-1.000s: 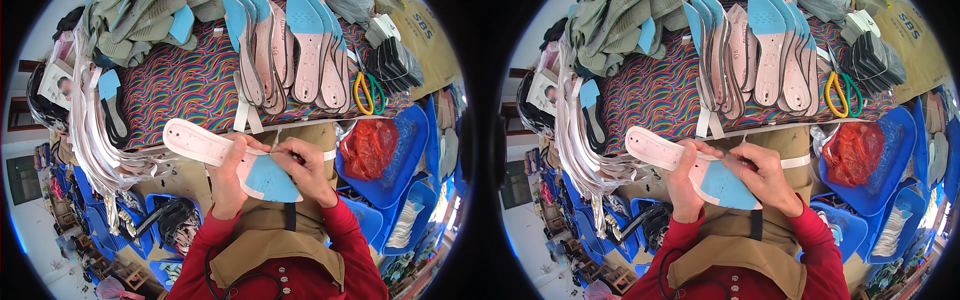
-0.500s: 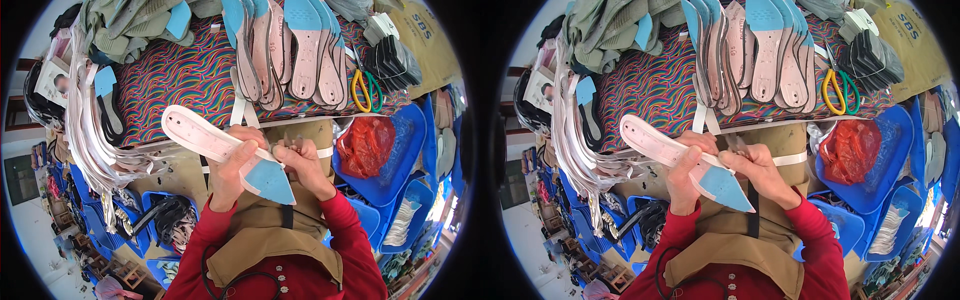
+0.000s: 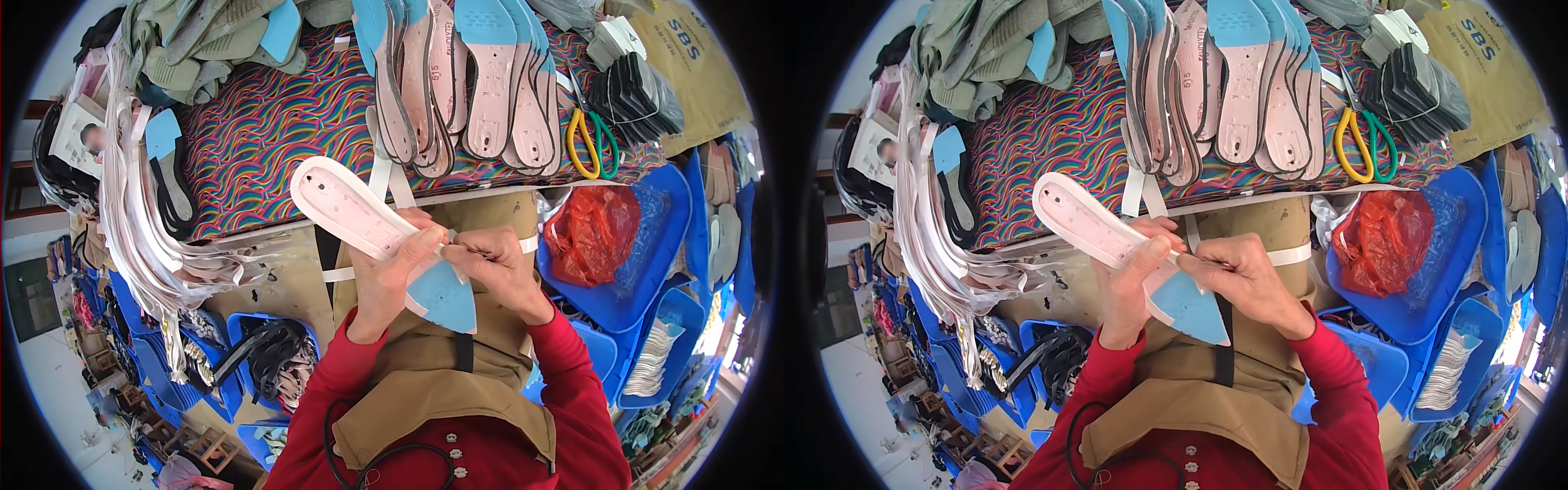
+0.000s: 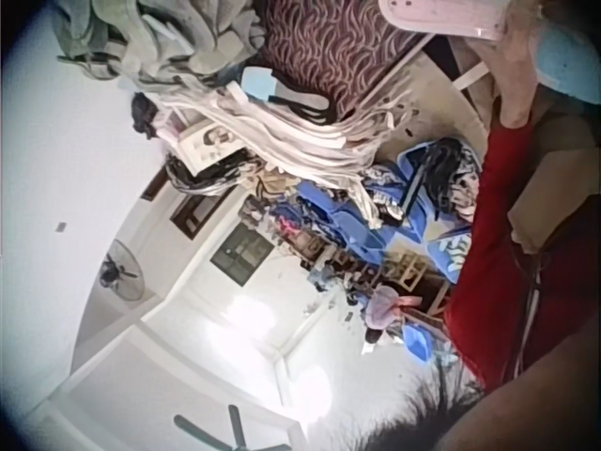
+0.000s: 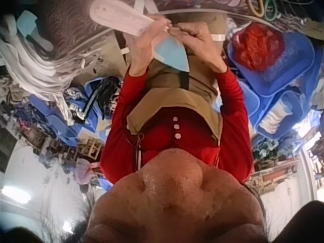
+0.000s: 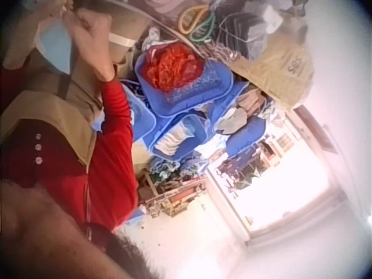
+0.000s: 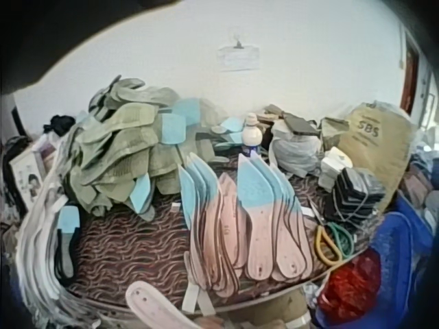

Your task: Applying adhesive strips and assembling shoe insoles and soles at a workbench.

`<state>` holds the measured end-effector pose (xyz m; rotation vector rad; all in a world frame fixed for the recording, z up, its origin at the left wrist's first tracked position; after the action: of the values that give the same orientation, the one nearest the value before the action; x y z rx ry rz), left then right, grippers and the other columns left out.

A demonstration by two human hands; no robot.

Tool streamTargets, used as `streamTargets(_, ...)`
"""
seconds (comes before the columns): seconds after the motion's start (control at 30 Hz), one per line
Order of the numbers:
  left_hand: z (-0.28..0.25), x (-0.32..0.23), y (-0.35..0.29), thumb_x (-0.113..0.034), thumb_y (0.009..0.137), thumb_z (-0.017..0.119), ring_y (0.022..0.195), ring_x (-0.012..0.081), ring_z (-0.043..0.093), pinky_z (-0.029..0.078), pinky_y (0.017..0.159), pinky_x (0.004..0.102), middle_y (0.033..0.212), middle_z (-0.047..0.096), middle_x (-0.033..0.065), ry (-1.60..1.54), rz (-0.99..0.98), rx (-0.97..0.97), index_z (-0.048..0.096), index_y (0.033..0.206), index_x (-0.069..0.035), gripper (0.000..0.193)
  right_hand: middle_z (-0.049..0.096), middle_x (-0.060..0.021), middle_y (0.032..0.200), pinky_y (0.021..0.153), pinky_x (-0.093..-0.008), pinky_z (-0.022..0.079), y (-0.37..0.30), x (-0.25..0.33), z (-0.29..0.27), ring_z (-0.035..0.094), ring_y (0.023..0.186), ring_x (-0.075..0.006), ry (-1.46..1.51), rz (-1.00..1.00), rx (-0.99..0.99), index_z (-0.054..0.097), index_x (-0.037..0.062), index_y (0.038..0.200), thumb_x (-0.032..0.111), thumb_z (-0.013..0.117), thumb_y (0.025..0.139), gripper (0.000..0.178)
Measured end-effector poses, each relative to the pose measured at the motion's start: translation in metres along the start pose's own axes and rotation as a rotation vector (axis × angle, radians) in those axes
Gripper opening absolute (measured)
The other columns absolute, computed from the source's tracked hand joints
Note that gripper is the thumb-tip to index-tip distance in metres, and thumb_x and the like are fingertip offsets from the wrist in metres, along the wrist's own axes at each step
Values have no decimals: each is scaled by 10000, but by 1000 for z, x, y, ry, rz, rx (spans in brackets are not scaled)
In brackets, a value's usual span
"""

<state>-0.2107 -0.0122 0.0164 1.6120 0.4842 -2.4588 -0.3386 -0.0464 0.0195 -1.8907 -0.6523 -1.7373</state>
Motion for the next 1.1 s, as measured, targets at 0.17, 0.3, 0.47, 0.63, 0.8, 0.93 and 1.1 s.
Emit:
streamTargets(0.17,-6,1,1,-71,802,666,984,261,598,469,854,379,842,679,139,26,-11,-25,682,906,0,127,428,13,600,487,-249,264,-5,5,3,308,530,-106,-159,-116,-108,493,31,678,-31,607,827,197)
streamTargets(0.3,-9,8,4,-51,799,667,949,252,609,484,812,357,850,684,135,-34,-37,-39,685,920,-2,132,430,11,595,485,-251,271,-16,0,4,318,523,-109,-125,-122,-197,513,27,682,-20,628,832,195)
streamTargets(0.47,-1,10,2,-33,817,668,827,212,625,502,746,305,865,687,121,49,-72,56,677,944,15,136,433,6,579,486,-250,283,-24,-9,-4,329,514,-113,-8,-74,-293,549,20,684,5,653,844,192)
streamTargets(0.63,5,11,-4,-21,824,659,746,196,643,513,702,270,871,694,120,116,-135,167,678,950,28,137,438,8,580,489,-251,288,-26,-10,-3,326,515,-112,11,-104,-312,558,23,687,8,659,844,187)
streamTargets(0.8,6,14,0,16,799,652,735,220,664,525,682,273,864,701,129,-85,-192,184,683,958,27,162,447,8,583,492,-254,289,-33,-13,5,319,518,-111,-21,-117,-273,562,24,683,11,658,843,187)
streamTargets(0.93,6,8,1,31,795,665,714,214,667,528,663,273,852,698,122,-134,-204,208,673,966,35,172,445,10,588,514,-235,279,-26,-9,-3,329,548,-106,15,-74,-175,546,22,656,18,598,842,193)
streamTargets(1.1,22,23,-15,-4,816,679,693,180,650,513,637,260,817,687,101,62,-313,325,666,950,47,143,441,7,555,494,-250,281,13,18,-37,313,525,-106,-14,-79,-257,554,7,647,63,663,829,220)
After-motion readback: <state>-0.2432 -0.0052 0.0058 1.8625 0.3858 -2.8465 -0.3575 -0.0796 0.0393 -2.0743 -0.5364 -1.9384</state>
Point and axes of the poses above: each hand's wrist, its own y-axis towards the middle knuckle, its own z-axis out of the palm, x = y × z, the point moved 9 cm from there along y, towards the middle knuckle
